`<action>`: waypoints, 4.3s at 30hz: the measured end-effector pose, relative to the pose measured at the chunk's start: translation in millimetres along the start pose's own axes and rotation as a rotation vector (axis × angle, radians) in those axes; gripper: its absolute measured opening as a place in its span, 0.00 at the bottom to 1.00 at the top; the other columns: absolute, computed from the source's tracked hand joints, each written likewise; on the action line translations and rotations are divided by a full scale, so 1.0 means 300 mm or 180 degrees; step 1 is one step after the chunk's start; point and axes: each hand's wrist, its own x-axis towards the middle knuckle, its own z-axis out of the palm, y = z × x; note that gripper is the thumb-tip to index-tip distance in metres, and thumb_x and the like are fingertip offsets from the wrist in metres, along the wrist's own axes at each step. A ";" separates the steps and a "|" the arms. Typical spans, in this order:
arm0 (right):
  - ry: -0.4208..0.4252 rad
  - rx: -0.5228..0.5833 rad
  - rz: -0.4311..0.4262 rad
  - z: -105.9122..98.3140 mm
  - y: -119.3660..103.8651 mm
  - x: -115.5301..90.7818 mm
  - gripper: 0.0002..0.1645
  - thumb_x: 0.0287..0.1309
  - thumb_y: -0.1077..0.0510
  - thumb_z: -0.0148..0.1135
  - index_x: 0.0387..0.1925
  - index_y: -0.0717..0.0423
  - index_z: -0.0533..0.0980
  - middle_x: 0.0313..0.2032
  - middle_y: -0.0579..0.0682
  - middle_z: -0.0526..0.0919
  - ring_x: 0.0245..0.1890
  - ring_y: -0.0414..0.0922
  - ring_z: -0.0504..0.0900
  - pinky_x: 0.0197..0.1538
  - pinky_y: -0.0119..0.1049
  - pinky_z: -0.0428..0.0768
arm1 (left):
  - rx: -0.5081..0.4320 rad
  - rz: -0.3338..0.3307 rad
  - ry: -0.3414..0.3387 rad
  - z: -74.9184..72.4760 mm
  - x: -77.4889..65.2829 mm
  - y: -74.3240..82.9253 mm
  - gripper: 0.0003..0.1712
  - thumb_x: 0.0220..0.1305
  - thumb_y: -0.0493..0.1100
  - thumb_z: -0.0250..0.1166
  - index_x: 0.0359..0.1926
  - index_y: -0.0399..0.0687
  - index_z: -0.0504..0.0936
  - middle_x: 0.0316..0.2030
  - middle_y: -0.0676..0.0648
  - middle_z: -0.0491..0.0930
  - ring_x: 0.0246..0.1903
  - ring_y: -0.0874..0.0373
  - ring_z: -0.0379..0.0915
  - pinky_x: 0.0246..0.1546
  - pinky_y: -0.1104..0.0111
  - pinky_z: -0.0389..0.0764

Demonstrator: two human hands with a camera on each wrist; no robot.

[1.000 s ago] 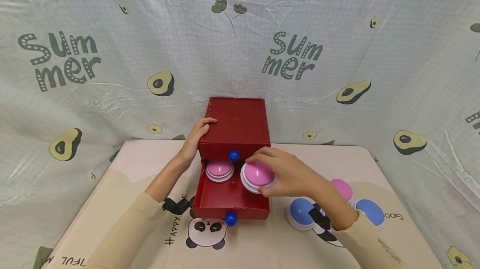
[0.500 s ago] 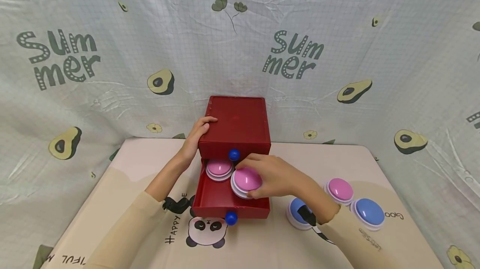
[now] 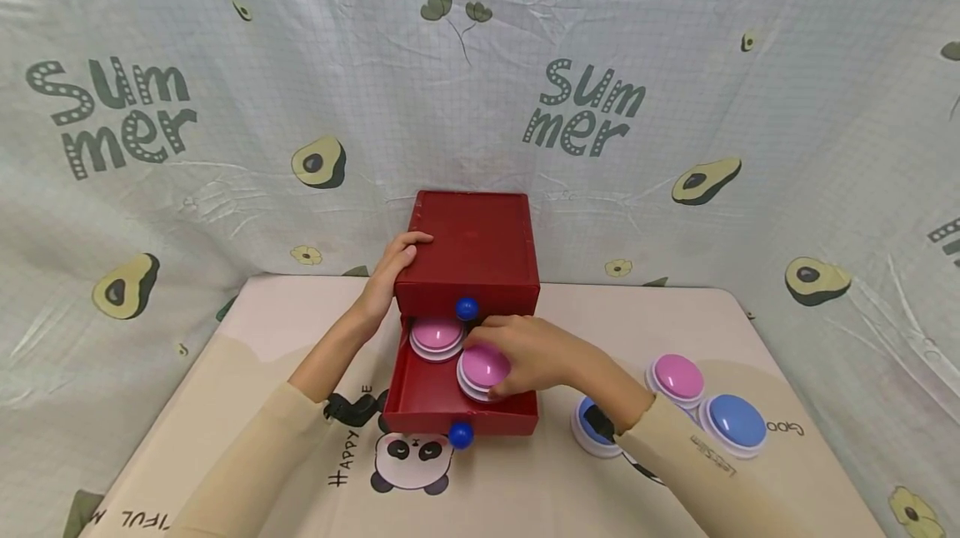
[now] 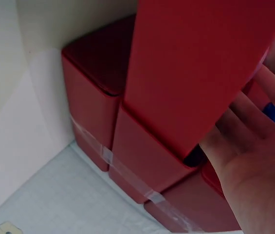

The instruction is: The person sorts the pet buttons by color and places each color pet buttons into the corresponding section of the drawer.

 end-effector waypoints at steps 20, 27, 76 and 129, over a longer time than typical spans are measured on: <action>0.0045 -0.0101 0.0089 0.032 -0.002 0.009 0.36 0.48 0.52 0.81 0.61 0.47 0.79 0.59 0.51 0.82 0.60 0.51 0.80 0.57 0.50 0.84 | -0.0009 0.0009 -0.0028 0.000 0.000 -0.007 0.25 0.78 0.52 0.43 0.67 0.48 0.72 0.75 0.43 0.55 0.75 0.46 0.48 0.75 0.45 0.50; 0.0396 -0.0607 -0.0191 0.033 -0.019 0.002 0.30 0.47 0.50 0.82 0.54 0.48 0.83 0.52 0.48 0.85 0.54 0.46 0.82 0.53 0.44 0.86 | -0.0005 0.0001 -0.0029 -0.003 -0.002 -0.002 0.26 0.78 0.51 0.42 0.67 0.48 0.71 0.75 0.42 0.55 0.75 0.46 0.48 0.74 0.45 0.51; 0.0838 -0.0377 0.0171 0.031 -0.011 0.011 0.14 0.53 0.57 0.77 0.42 0.47 0.84 0.35 0.41 0.87 0.32 0.35 0.81 0.39 0.30 0.83 | -0.0037 -0.0020 -0.0011 0.002 -0.005 0.012 0.25 0.78 0.51 0.42 0.67 0.49 0.72 0.75 0.44 0.56 0.74 0.47 0.49 0.74 0.47 0.52; 0.0989 0.0635 0.1657 0.114 0.587 -0.639 0.34 0.51 0.54 0.76 0.58 0.63 0.77 0.56 0.68 0.81 0.56 0.70 0.77 0.50 0.67 0.80 | 0.0025 -0.0008 -0.0026 -0.002 -0.005 -0.006 0.25 0.79 0.52 0.42 0.68 0.50 0.71 0.74 0.44 0.57 0.74 0.47 0.49 0.74 0.46 0.52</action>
